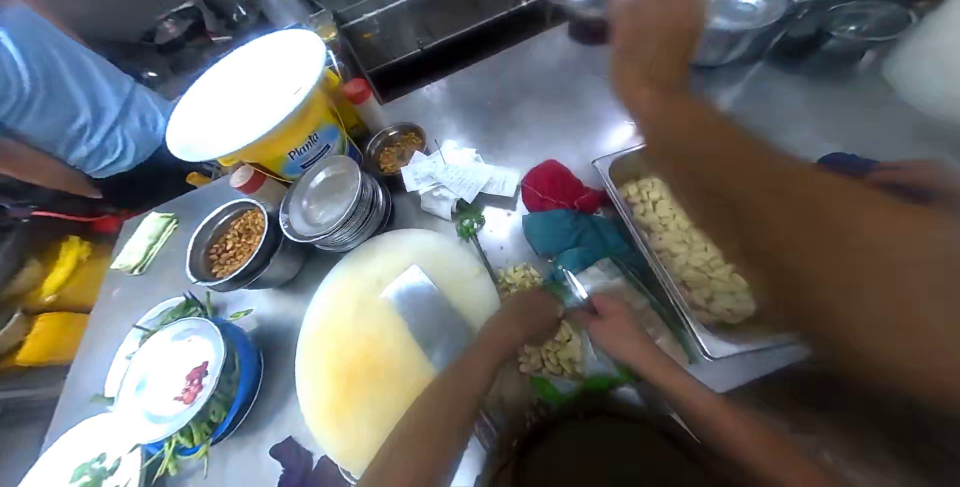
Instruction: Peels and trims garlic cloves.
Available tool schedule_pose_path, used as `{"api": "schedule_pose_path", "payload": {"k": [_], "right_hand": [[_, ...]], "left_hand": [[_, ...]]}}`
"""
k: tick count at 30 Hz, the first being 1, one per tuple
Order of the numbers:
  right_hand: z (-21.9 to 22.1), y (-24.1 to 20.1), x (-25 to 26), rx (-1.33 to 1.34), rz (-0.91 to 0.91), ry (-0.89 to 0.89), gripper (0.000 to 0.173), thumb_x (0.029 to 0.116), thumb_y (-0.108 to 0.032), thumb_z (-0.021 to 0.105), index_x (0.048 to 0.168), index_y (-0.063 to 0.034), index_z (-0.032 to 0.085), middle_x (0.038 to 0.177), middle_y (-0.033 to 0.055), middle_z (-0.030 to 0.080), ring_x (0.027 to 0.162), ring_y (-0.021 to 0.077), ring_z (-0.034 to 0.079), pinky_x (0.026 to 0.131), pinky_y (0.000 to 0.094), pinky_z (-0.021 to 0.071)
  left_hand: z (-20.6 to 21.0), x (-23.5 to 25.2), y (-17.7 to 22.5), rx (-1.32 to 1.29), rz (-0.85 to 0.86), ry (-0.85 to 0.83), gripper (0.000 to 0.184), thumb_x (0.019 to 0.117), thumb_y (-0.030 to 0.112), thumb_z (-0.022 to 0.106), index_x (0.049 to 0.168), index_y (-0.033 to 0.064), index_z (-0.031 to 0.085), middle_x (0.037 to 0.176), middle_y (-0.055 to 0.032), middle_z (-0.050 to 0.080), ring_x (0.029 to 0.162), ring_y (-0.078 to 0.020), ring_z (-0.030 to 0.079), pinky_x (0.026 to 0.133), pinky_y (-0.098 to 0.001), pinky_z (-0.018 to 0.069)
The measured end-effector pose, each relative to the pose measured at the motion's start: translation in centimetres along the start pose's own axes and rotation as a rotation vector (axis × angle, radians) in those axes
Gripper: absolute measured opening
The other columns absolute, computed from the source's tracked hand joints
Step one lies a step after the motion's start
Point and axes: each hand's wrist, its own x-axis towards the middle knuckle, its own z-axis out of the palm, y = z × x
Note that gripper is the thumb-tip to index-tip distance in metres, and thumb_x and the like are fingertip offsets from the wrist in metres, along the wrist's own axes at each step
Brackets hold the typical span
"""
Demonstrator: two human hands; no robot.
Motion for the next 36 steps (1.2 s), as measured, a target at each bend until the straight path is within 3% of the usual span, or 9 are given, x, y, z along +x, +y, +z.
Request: {"api": "schedule_pose_path", "payload": {"k": [8,9,12,15,18,21,24,29,36], "right_hand": [[0.3,1.1,0.1,0.049,-0.049,0.045,0.022,0.1006,-0.025,0.065,0.092,-0.0045,0.067,0.073,0.0077,0.060,0.067,0.0210,0.059,0.066,0.0431,0.0499],[0.4,1.2,0.1,0.051,-0.053,0.048,0.022,0.1006,-0.025,0.065,0.092,-0.0046,0.067,0.073,0.0075,0.060,0.067,0.0208,0.058,0.066,0.0430,0.0499],[0.4,1.5,0.1,0.064,-0.067,0.047,0.024,0.1011,-0.026,0.065,0.091,-0.0040,0.067,0.073,0.0076,0.059,0.066,0.0206,0.057,0.064,0.0427,0.0491],[0.3,1.7,0.0,0.082,-0.074,0.056,0.025,0.1006,-0.027,0.066,0.090,-0.0047,0.067,0.070,0.0068,0.058,0.063,0.0193,0.057,0.062,0.0409,0.0485],[0.1,2.1,-0.7,0.097,-0.099,0.058,0.023,0.0994,-0.025,0.068,0.090,-0.0039,0.067,0.070,0.0073,0.059,0.062,0.0197,0.057,0.060,0.0409,0.0488],[-0.2,1.2,-1.9,0.085,-0.097,0.064,0.018,0.0943,-0.021,0.074,0.091,-0.0048,0.068,0.070,0.0068,0.060,0.061,0.0190,0.057,0.059,0.0401,0.0492],[-0.5,-0.7,-3.3,-0.057,-0.147,0.097,0.012,0.0941,-0.015,0.073,0.092,-0.0050,0.068,0.072,0.0058,0.061,0.063,0.0188,0.059,0.061,0.0402,0.0514],[-0.7,-1.8,-4.5,-0.350,-0.300,0.182,0.010,0.0932,-0.015,0.073,0.091,-0.0064,0.067,0.068,0.0060,0.062,0.061,0.0220,0.062,0.057,0.0445,0.0528],[-1.1,-0.5,-5.8,-0.479,-0.412,0.325,0.013,0.0861,-0.010,0.078,0.089,-0.0034,0.067,0.065,0.0079,0.061,0.057,0.0256,0.063,0.054,0.0479,0.0537]], "left_hand": [[1.9,-3.6,-3.2,-0.456,0.139,0.163,0.042,0.1026,0.020,0.054,0.141,0.0027,0.055,0.119,-0.0215,0.067,0.108,-0.0315,0.067,0.098,-0.0503,0.0535],[2.7,-4.0,-3.5,-0.611,0.163,0.206,0.038,0.1014,0.019,0.055,0.135,0.0027,0.059,0.107,-0.0176,0.069,0.094,-0.0257,0.068,0.087,-0.0438,0.0567],[5.8,-5.5,-3.5,-1.481,0.344,0.250,0.029,0.0963,0.021,0.044,0.114,0.0078,0.063,0.070,0.0014,0.059,0.049,-0.0028,0.048,0.044,-0.0179,0.0402],[7.9,-6.6,-3.2,-2.107,0.546,0.203,0.030,0.0923,0.038,0.063,0.104,0.0120,0.073,0.084,-0.0036,0.068,0.057,-0.0044,0.057,0.047,-0.0170,0.0447],[8.7,-7.7,-2.5,-2.313,0.481,0.339,0.024,0.0915,0.029,0.063,0.095,0.0080,0.074,0.104,-0.0160,0.074,0.071,-0.0141,0.071,0.053,-0.0211,0.0528],[8.3,-8.7,-1.7,-2.133,0.158,0.564,0.027,0.1059,0.016,0.040,0.099,0.0036,0.063,0.094,-0.0132,0.072,0.063,-0.0095,0.064,0.050,-0.0190,0.0490],[8.4,-7.9,-1.4,-1.550,0.004,0.677,0.026,0.1081,0.014,0.044,0.104,0.0004,0.066,0.079,-0.0033,0.064,0.056,-0.0059,0.053,0.050,-0.0207,0.0447],[8.1,-6.4,-0.4,-0.793,-0.069,0.580,0.028,0.1048,0.026,0.057,0.122,0.0109,0.073,0.113,-0.0069,0.073,0.104,-0.0169,0.069,0.096,-0.0402,0.0558],[8.6,-6.2,-0.8,-0.611,0.052,0.603,0.023,0.1019,0.026,0.063,0.117,0.0141,0.076,0.105,-0.0077,0.073,0.098,-0.0219,0.070,0.091,-0.0452,0.0571]]}}
